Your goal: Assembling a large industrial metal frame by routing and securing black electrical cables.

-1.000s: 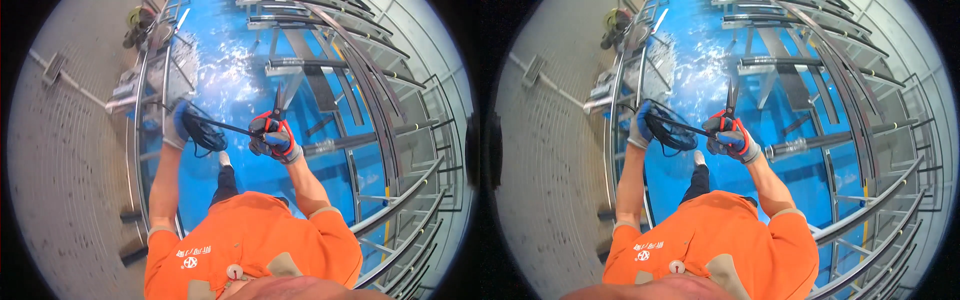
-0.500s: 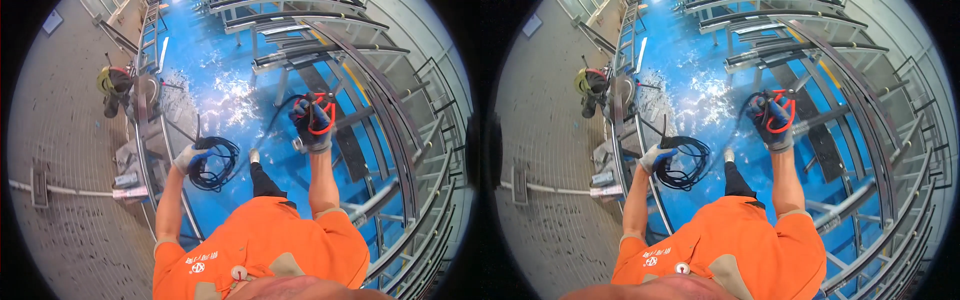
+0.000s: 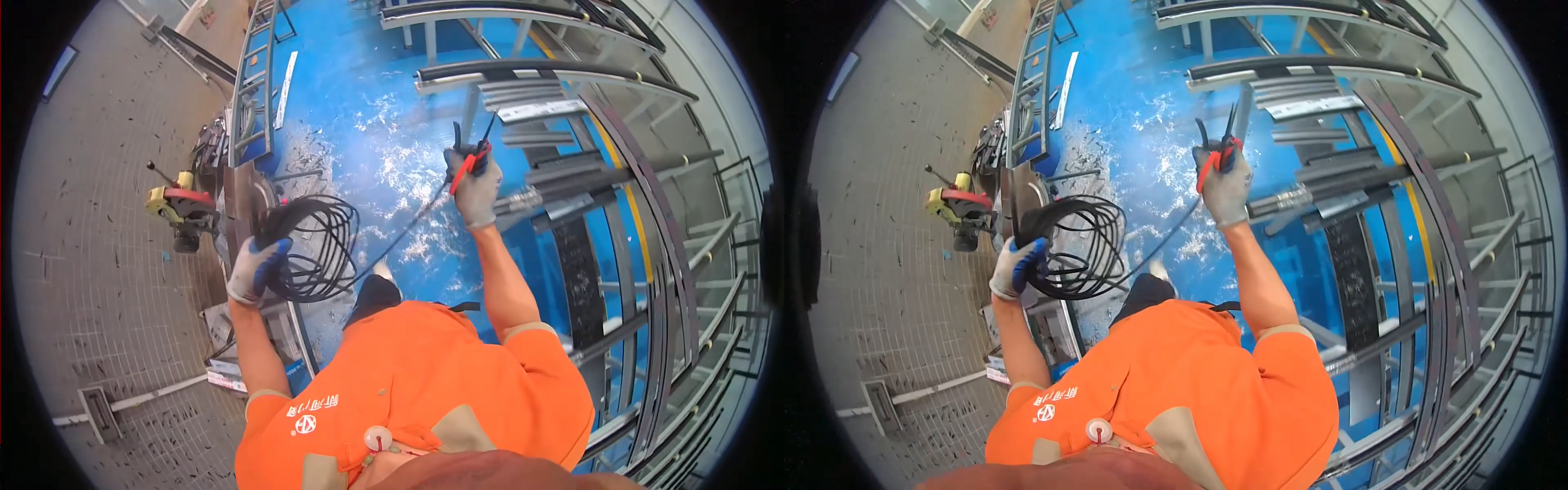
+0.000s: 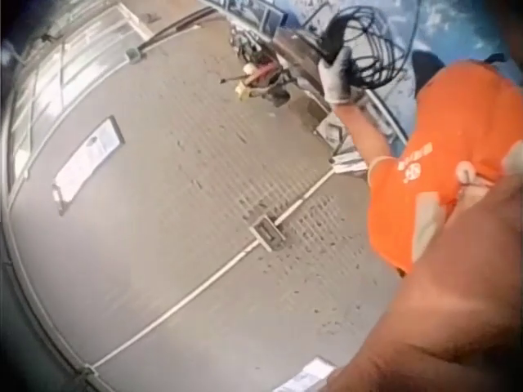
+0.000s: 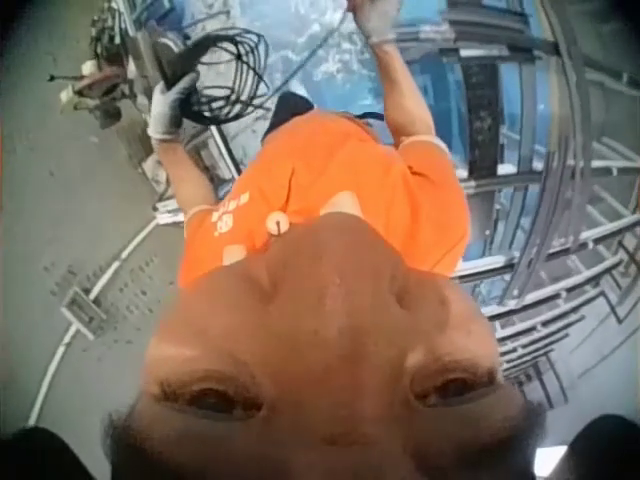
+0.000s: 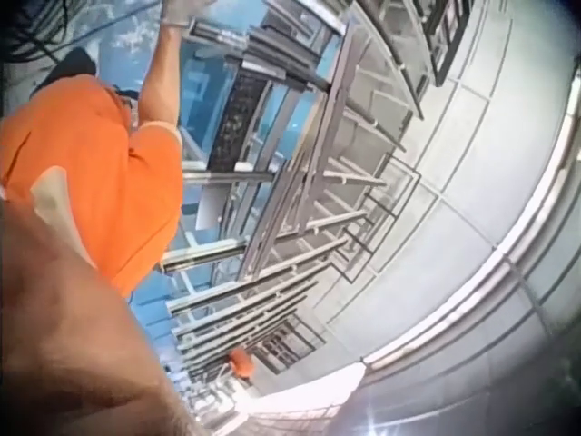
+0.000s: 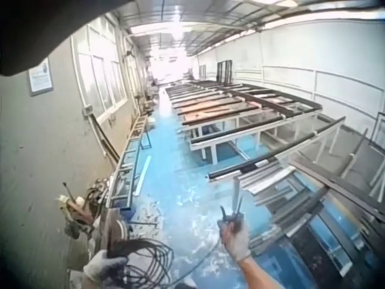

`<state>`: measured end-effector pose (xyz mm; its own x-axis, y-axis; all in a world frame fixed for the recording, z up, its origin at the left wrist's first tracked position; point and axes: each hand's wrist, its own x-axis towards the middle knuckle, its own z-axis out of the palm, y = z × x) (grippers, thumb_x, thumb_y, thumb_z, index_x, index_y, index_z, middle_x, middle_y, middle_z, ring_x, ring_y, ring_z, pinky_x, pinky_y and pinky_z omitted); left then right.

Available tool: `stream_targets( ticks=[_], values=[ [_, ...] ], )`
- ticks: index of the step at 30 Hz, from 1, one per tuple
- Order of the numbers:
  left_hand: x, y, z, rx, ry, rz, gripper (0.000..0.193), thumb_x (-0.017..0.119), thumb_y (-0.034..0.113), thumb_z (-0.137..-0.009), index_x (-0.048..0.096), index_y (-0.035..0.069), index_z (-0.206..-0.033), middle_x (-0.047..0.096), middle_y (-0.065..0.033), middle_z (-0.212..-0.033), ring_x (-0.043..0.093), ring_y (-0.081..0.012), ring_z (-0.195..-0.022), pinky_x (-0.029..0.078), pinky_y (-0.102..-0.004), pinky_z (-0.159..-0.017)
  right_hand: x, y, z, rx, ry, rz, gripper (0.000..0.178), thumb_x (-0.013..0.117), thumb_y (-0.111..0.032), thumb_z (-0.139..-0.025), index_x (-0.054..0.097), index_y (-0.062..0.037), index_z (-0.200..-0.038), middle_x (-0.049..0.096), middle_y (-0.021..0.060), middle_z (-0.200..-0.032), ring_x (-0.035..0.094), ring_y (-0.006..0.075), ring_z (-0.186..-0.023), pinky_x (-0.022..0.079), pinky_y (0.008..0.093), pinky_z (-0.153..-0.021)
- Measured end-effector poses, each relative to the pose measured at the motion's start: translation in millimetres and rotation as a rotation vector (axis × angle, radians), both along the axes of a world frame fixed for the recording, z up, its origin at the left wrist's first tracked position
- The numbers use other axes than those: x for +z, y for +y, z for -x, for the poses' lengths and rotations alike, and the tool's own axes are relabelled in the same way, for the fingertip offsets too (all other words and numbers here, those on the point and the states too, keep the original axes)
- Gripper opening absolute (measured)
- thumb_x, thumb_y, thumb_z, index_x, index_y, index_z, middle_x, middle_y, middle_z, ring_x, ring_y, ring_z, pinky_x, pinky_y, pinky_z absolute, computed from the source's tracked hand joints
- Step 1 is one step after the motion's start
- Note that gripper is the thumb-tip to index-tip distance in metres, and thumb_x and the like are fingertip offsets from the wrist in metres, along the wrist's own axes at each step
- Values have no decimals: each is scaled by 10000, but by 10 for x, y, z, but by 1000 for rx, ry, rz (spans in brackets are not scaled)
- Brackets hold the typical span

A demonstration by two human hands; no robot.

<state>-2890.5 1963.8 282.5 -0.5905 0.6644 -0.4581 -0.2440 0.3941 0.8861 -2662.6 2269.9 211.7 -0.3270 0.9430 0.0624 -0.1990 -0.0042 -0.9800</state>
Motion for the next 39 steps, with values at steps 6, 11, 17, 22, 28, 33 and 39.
stream_targets(
  ticks=[6, 11, 17, 22, 28, 33, 39],
  values=[
    [-116, 1271, 1526, 30, -23, -135, 108, 692, 101, -831, 619, 31, -867, 550, -19, -625, 466, -96, -475, 389, -226, -440, -250, 1139, 1618, -130, -59, -286, 216, 699, -31, -805, 658, -5, -1016, 669, 54, -817, 570, 113, -685, 470, 240, -649],
    [-80, 2744, 2543, -118, -47, -162, 149, 704, 103, -823, 629, 11, -913, 579, -29, -680, 492, -97, -504, 406, -221, -459, -38, 2104, 2667, -126, 40, -176, 179, 702, -21, -800, 658, -12, -974, 669, 59, -805, 572, 110, -686, 465, 242, -654],
    [1, 4554, 3476, -366, 23, -83, 130, 690, 115, -834, 619, 25, -895, 571, -35, -645, 500, -105, -490, 412, -221, -448, -37, 3209, 3615, -26, 373, 116, 134, 696, -14, -800, 648, -19, -925, 667, 64, -797, 580, 122, -674, 465, 241, -646],
    [-184, 5932, 4002, -577, -70, 56, 146, 704, 136, -819, 623, 28, -875, 589, -47, -661, 513, -111, -506, 414, -219, -461, -289, 4246, 4144, -180, 235, 60, 109, 695, -20, -805, 631, -19, -894, 647, 60, -768, 581, 133, -649, 467, 240, -628],
    [-217, 7314, 4346, -787, -192, 147, 139, 682, 161, -835, 615, 40, -824, 570, -42, -618, 501, -111, -486, 403, -216, -448, -571, 5210, 4492, -350, 306, 185, 111, 706, -31, -808, 617, -15, -872, 622, 56, -735, 577, 139, -632, 465, 241, -615],
    [-463, 8353, 4615, -982, -309, 170, 116, 672, 138, -829, 618, 36, -843, 572, -43, -617, 509, -110, -488, 400, -211, -441, -573, 5808, 4567, -530, 205, 162, 130, 715, -34, -805, 612, -10, -882, 623, 62, -748, 577, 143, -635, 467, 244, -614],
    [-788, 9394, 4497, -1308, -237, 152, 124, 645, 154, -846, 604, 41, -814, 557, -37, -607, 495, -107, -482, 400, -218, -441, -343, 6272, 4538, -789, 244, 177, 161, 718, -27, -801, 601, -8, -910, 627, 72, -784, 580, 150, -644, 476, 252, -619]
  ],
)
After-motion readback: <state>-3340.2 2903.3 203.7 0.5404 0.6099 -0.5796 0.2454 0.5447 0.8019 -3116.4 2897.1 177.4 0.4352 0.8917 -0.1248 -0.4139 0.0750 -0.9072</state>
